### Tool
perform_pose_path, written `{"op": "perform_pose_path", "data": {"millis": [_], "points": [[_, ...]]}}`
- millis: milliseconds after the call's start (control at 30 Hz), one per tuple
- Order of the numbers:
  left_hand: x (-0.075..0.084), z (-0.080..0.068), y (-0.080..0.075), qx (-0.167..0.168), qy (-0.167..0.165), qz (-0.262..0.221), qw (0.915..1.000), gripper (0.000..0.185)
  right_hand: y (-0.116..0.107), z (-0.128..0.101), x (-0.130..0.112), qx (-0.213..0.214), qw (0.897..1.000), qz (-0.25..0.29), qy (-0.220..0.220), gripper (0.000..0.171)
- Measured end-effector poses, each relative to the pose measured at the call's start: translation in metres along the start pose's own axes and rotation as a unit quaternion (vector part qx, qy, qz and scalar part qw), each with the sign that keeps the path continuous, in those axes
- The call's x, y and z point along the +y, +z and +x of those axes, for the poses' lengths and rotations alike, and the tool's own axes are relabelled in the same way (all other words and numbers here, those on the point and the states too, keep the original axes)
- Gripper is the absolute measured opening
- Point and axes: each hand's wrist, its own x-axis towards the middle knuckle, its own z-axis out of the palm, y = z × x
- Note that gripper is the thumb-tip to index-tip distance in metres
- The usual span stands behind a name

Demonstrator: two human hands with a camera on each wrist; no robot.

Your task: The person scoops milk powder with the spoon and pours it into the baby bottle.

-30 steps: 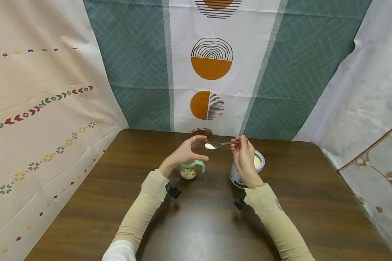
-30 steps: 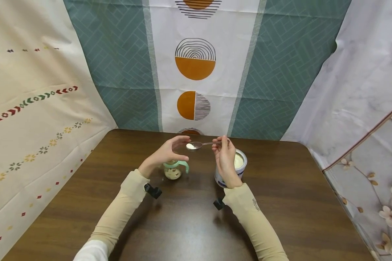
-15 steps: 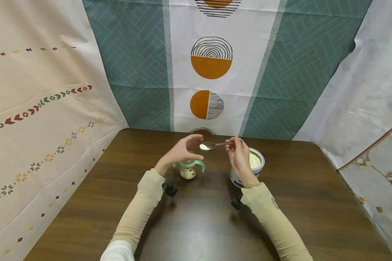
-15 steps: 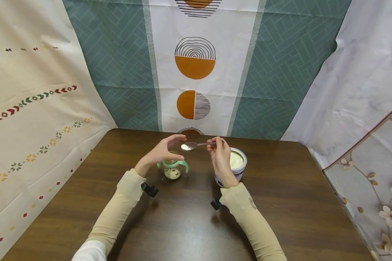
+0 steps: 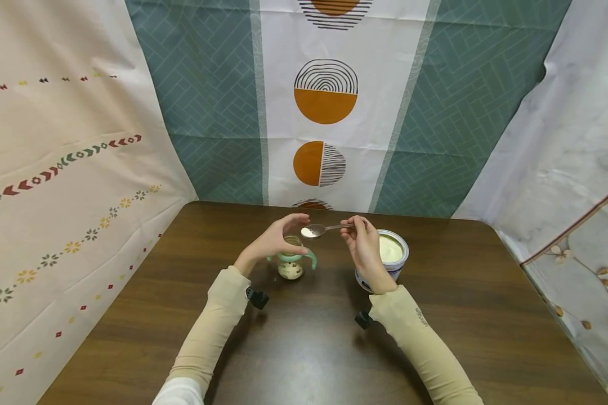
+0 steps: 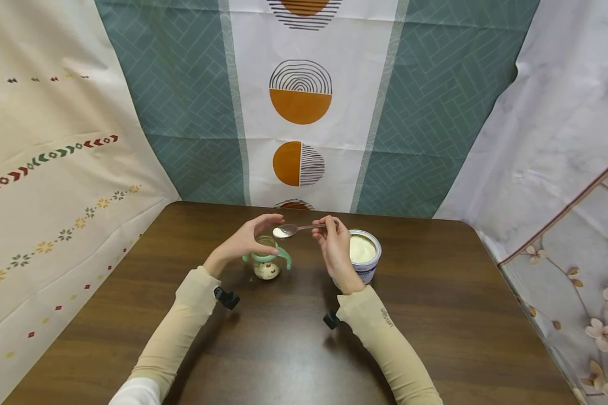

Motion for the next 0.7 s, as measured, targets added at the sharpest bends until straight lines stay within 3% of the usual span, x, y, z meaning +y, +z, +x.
{"op": "perform_pose_path", "data": {"millis": [467, 700], "points": [[-0.011, -0.004, -0.005, 0.004, -0.004, 0.005, 1.0000, 0.081, 0.006, -0.004, 0.011, -0.049, 0.998, -0.040, -0.019, 0.022], [-0.014, -0.006, -0.005, 0.006, -0.011, 0.055, 0.9984, 0.082, 0.011, -0.007, 0.015, -0.087, 0.993, -0.064, -0.043, 0.022]]}}
